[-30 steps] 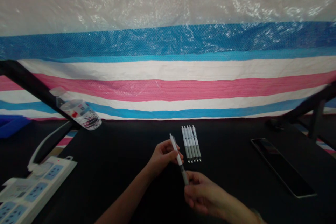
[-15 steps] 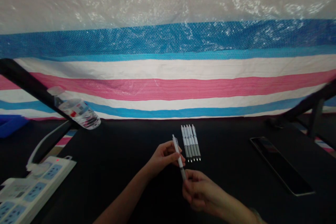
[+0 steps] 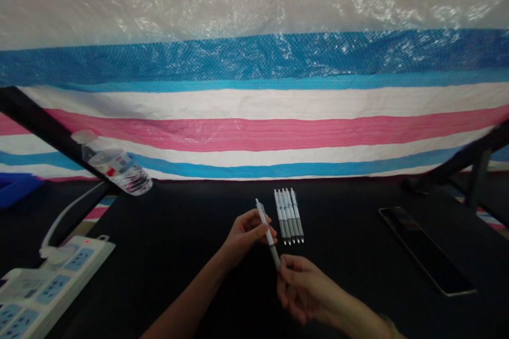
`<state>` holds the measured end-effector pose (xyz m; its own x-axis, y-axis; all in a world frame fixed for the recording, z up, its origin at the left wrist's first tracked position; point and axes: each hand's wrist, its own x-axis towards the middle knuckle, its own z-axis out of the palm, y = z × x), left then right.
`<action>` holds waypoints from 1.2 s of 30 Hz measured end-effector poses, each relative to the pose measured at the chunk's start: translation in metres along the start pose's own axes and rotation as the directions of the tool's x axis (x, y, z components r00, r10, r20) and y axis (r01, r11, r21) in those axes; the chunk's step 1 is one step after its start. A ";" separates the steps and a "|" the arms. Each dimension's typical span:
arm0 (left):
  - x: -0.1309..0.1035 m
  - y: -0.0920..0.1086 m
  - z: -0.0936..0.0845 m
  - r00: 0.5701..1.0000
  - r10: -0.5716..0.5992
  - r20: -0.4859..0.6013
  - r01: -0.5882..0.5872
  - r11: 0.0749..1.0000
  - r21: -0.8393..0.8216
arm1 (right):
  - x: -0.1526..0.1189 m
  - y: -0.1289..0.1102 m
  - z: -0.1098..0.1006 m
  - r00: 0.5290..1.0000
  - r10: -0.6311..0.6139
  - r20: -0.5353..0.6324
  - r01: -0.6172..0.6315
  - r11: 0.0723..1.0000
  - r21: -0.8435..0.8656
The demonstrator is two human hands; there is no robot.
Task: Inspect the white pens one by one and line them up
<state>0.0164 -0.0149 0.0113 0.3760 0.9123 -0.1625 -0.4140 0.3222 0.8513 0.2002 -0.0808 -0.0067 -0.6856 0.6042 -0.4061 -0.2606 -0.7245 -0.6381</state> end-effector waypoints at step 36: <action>0.000 -0.002 0.000 0.995 0.102 0.018 -0.103 0.991 0.086 | -0.003 -0.014 0.003 0.997 -0.066 -0.040 0.057 0.979 -0.197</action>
<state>0.0167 -0.0157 0.0097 0.3466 0.9357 -0.0663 -0.3778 0.2039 0.9032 0.2040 -0.0740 0.0053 -0.6388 0.6638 -0.3890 -0.1605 -0.6094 -0.7765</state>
